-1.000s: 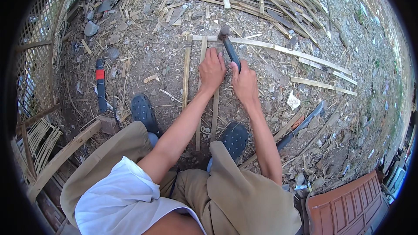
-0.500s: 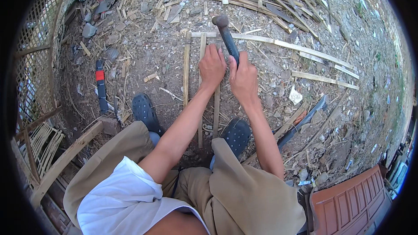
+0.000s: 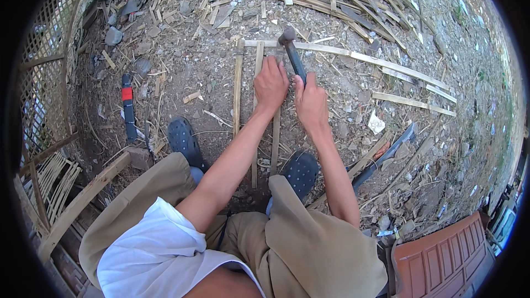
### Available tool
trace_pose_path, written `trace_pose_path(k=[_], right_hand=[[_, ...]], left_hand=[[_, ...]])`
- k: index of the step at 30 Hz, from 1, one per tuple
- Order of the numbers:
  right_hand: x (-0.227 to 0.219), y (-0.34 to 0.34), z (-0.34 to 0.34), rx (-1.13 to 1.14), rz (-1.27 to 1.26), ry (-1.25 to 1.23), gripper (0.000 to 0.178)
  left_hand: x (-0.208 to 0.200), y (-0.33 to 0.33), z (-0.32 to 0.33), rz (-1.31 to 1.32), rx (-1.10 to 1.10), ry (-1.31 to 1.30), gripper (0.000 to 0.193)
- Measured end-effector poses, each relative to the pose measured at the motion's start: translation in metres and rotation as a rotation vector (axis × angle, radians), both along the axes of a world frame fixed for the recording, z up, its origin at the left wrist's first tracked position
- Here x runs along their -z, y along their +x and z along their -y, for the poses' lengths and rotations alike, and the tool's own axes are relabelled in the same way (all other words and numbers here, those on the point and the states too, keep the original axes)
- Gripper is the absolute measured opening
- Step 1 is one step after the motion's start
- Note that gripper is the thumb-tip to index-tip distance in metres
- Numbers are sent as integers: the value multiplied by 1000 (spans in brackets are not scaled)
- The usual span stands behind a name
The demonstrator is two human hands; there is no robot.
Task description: The person is assembling a bamboo lattice structure on the ground, positioning thin strips and securing them with nails using a hammer.
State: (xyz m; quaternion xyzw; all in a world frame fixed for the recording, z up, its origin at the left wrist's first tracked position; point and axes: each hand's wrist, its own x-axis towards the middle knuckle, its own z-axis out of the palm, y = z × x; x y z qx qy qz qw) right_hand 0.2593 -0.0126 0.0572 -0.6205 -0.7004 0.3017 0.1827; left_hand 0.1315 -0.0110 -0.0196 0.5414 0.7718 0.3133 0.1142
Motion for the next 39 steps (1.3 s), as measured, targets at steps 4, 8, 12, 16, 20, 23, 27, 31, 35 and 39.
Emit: trace_pose_path(k=[4, 8, 12, 16, 20, 23, 27, 31, 35, 39], right_hand=[[-19, -6, 5, 33, -101, 32, 27], [-1, -2, 6, -41, 24, 47, 26], [-15, -6, 3, -20, -82, 52, 27], [-6, -5, 6, -2, -26, 58, 27], [-10, 4, -2, -47, 79, -50, 28], [-21, -1, 3, 17, -93, -17, 29], [-8, -2, 4, -30, 38, 17, 27], [-31, -9, 2, 1, -124, 53, 28], [-12, -11, 1, 2, -33, 12, 28], [-29, -6, -4, 25, -86, -34, 28]], left_hand=[[1, -2, 4, 9, -16, -6, 17], [1, 1, 0, 15, -12, 6, 17], [1, -2, 1, -20, -8, -11, 17], [0, 1, -1, -7, -3, -23, 17], [1, 0, 1, -21, -8, -3, 17], [2, -1, -5, -8, -32, 19, 16], [1, -1, 0, -4, -4, -12, 17], [-1, -2, 1, -18, -15, -8, 16], [-3, 0, 0, 4, -3, -29, 16], [0, -3, -1, -38, -11, 25, 16]])
